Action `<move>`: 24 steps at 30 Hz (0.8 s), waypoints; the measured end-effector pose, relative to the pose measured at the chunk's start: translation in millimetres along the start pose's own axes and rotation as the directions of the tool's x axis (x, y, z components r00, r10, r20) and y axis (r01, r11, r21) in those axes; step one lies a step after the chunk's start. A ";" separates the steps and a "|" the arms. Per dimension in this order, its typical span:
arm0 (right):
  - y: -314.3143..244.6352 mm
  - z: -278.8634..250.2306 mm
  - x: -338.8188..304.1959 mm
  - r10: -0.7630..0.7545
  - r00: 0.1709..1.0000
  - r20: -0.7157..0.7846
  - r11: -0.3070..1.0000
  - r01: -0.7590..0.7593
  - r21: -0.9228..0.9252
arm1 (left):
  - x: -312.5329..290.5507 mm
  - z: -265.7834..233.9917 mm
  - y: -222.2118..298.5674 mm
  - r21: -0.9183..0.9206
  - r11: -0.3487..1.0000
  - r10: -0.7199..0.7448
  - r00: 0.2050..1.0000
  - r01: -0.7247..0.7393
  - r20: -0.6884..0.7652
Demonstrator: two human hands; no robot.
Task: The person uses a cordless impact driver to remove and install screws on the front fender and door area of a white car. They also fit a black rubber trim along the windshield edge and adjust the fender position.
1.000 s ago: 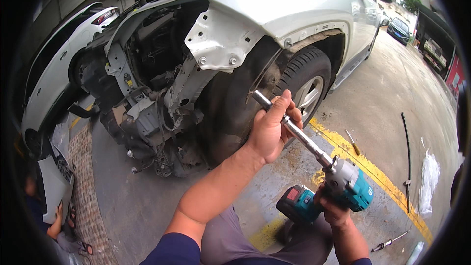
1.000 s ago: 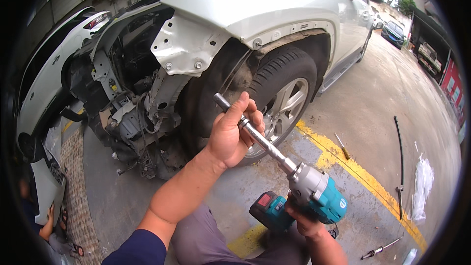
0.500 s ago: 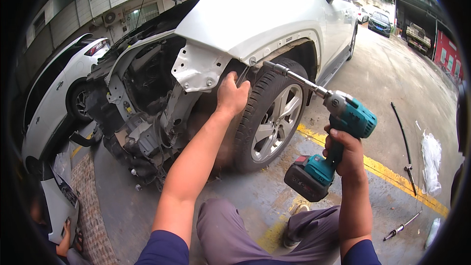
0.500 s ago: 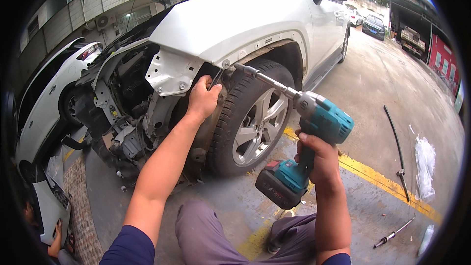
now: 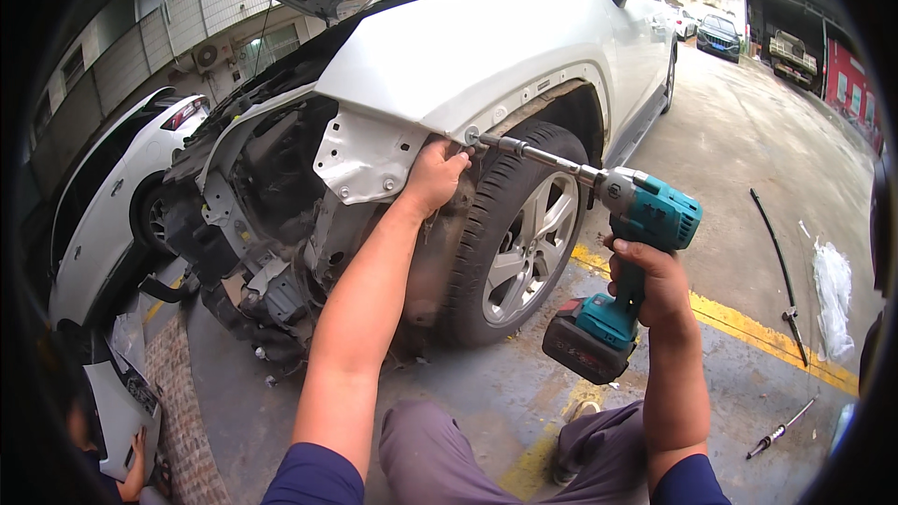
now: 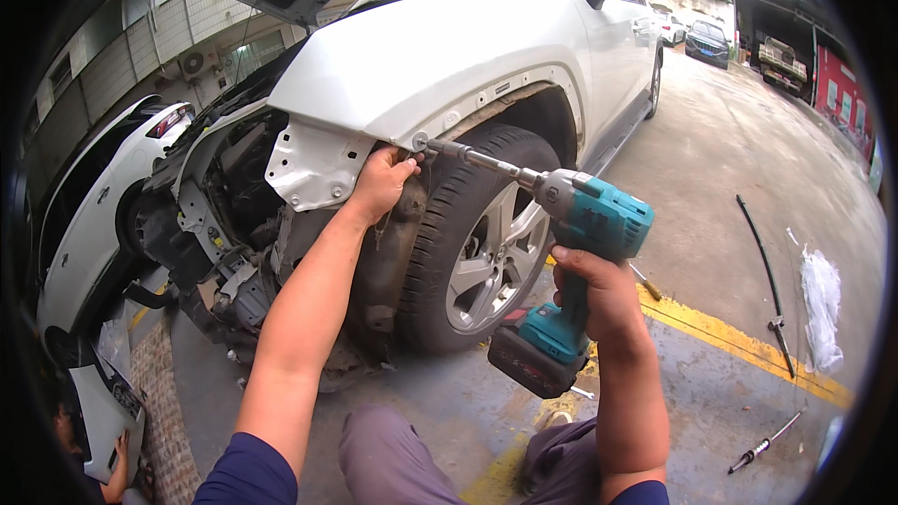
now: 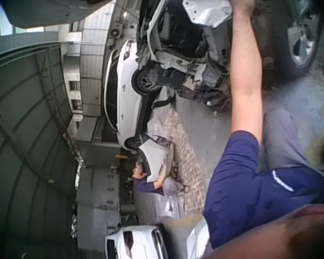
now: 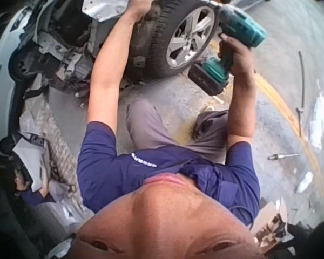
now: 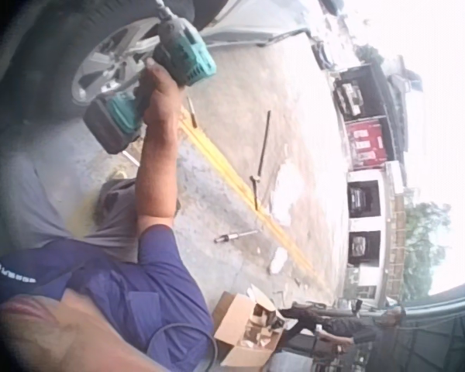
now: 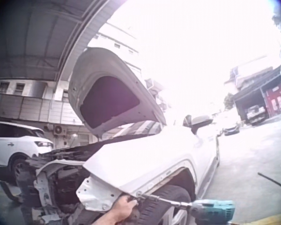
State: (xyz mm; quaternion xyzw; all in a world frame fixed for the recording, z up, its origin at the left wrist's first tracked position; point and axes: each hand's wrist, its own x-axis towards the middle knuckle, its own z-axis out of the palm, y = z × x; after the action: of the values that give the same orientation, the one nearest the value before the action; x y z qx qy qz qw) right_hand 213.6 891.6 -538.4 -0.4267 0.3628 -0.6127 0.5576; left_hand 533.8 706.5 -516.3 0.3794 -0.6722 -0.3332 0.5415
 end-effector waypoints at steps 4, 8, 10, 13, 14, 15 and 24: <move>3.1 -0.9 0.2 -0.003 1.000 0.014 0.999 0.002 0.033 | 0.5 -2.6 -2.3 -0.007 1.000 -0.004 0.999 0.004 0.039; 6.2 -3.3 0.9 0.039 0.999 0.028 0.996 -0.041 0.081 | 2.4 -5.7 -2.2 0.003 1.000 -0.005 0.998 0.004 0.058; 9.5 -4.3 1.8 0.062 0.997 0.034 0.993 -0.065 0.094 | 1.7 -6.9 -4.8 0.005 1.000 -0.003 0.998 0.003 0.058; 11.4 -7.6 1.6 0.090 0.995 0.041 0.989 -0.094 0.111 | 0.8 -5.5 -2.2 0.003 1.000 -0.004 0.998 0.003 0.066; 11.9 -5.4 1.1 0.089 0.995 0.040 0.988 -0.093 0.122 | 0.6 -6.6 -1.9 -0.002 1.000 -0.008 0.998 0.008 0.066; 12.6 -3.6 0.6 0.089 0.995 0.039 0.987 -0.093 0.134 | 0.4 -7.6 -1.7 -0.007 1.000 -0.013 0.998 0.014 0.065; 19.4 8.5 3.0 0.137 0.990 0.025 0.970 -0.140 0.197 | -1.4 -5.0 0.0 -0.012 1.000 0.011 0.997 -0.010 0.071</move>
State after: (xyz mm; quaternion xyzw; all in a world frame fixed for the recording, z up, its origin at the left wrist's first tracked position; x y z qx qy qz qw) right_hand 228.6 886.7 -552.7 -0.3461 0.3257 -0.6030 0.6407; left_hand 538.9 707.6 -516.0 0.3608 -0.6911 -0.3476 0.5210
